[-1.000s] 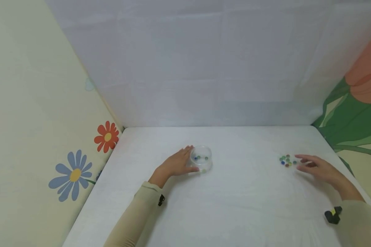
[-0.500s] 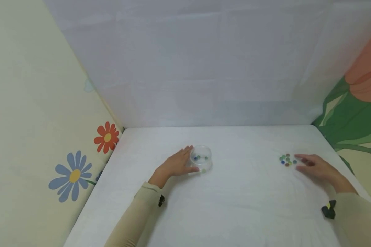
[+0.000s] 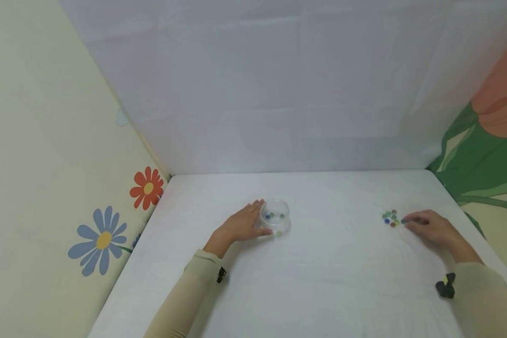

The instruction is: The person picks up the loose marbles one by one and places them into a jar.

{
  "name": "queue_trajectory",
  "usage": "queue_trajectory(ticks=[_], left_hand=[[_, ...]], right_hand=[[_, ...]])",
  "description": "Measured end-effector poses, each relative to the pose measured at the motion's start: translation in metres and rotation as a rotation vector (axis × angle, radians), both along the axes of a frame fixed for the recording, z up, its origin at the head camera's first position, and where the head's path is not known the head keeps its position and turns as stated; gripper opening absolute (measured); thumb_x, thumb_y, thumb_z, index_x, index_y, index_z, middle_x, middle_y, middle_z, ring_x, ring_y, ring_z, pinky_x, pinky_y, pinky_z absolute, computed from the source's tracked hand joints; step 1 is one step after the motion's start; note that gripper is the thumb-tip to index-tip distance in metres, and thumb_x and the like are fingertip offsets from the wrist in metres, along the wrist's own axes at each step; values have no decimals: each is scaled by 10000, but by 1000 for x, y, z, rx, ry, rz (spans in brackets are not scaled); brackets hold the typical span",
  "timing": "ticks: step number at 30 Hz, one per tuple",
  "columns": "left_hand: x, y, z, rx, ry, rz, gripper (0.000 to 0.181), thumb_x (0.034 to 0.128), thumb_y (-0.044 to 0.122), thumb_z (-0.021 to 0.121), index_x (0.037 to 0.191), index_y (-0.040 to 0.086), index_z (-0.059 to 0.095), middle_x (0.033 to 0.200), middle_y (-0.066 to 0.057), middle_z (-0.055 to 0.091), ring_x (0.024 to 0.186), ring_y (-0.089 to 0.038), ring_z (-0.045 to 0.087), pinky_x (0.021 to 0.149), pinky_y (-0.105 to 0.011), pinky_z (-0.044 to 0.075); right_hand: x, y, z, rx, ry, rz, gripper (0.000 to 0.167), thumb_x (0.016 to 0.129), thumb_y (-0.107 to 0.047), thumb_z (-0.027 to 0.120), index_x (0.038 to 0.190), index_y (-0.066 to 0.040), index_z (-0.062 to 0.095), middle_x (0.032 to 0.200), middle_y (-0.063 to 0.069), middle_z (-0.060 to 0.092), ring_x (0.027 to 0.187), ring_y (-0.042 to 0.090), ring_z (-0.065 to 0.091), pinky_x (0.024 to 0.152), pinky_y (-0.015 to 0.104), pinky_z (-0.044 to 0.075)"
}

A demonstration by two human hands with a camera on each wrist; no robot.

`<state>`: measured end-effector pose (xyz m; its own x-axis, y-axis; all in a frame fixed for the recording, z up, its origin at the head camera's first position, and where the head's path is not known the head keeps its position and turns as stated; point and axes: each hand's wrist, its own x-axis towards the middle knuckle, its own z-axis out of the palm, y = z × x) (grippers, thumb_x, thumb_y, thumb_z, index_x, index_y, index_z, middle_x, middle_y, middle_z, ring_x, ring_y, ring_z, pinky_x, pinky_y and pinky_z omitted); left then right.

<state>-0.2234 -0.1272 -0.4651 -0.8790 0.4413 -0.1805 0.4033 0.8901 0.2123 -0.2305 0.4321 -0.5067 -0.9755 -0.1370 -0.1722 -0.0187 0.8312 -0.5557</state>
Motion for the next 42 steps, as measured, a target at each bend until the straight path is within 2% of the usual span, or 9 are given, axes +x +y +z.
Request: queue_trajectory(ticks=[3, 10, 18, 26, 31, 37, 42], left_hand=[[0, 1, 1, 3, 1, -2, 1032, 930, 700, 543, 1632, 70, 122, 1694, -104, 148, 1564, -255, 135, 1273, -404, 161], [1, 3, 1, -13, 6, -1, 1038, 928, 712, 531, 1633, 74, 113, 1694, -101, 144, 1565, -247, 131, 1274, -390, 151], [2, 2, 3, -20, 4, -1, 1028, 935, 705, 528, 1633, 75, 112, 1695, -99, 138, 1565, -242, 125, 1276, -381, 137], [1, -1, 2, -24, 12, -19, 1028, 937, 706, 521, 1629, 59, 122, 1693, -104, 142, 1564, -245, 131, 1275, -372, 138], [2, -2, 2, -20, 4, -20, 1032, 936, 707, 523, 1629, 58, 118, 1694, -101, 134, 1565, -245, 125, 1276, -378, 138], [2, -2, 1, -10, 4, -25, 1043, 932, 718, 516, 1629, 55, 112, 1695, -101, 129, 1565, -250, 125, 1276, -379, 138], [2, -3, 1, 0, 5, -19, 1044, 931, 712, 527, 1628, 52, 116, 1694, -108, 138, 1563, -261, 134, 1275, -389, 147]], right_hand=[[0, -1, 1, -6, -1, -12, 453, 1007, -273, 609, 1290, 81, 597, 1345, 374, 475, 1199, 550, 448, 963, 701, 398], [-3, -2, 0, -21, 52, 58, 463, 979, -266, 665, 1298, 66, 612, 1336, 383, 518, 1175, 533, 501, 943, 687, 433], [-2, -6, 2, -15, 68, 48, 418, 984, -253, 656, 1263, 57, 638, 1315, 377, 528, 1166, 534, 495, 942, 691, 424], [1, -11, 11, 7, 48, 40, 371, 989, -235, 638, 1216, 58, 654, 1298, 385, 525, 1131, 531, 511, 916, 678, 442], [1, -13, 21, 33, 12, 59, 378, 990, -242, 637, 1227, 53, 641, 1274, 387, 544, 1113, 540, 532, 857, 629, 500], [1, -24, 44, 37, -58, 69, 398, 984, -274, 651, 1234, 35, 632, 1214, 337, 600, 1091, 506, 555, 773, 517, 548], [4, -40, 61, 6, -41, 130, 337, 981, -200, 644, 1204, 52, 645, 1136, 296, 647, 1006, 417, 608, 738, 445, 567]])
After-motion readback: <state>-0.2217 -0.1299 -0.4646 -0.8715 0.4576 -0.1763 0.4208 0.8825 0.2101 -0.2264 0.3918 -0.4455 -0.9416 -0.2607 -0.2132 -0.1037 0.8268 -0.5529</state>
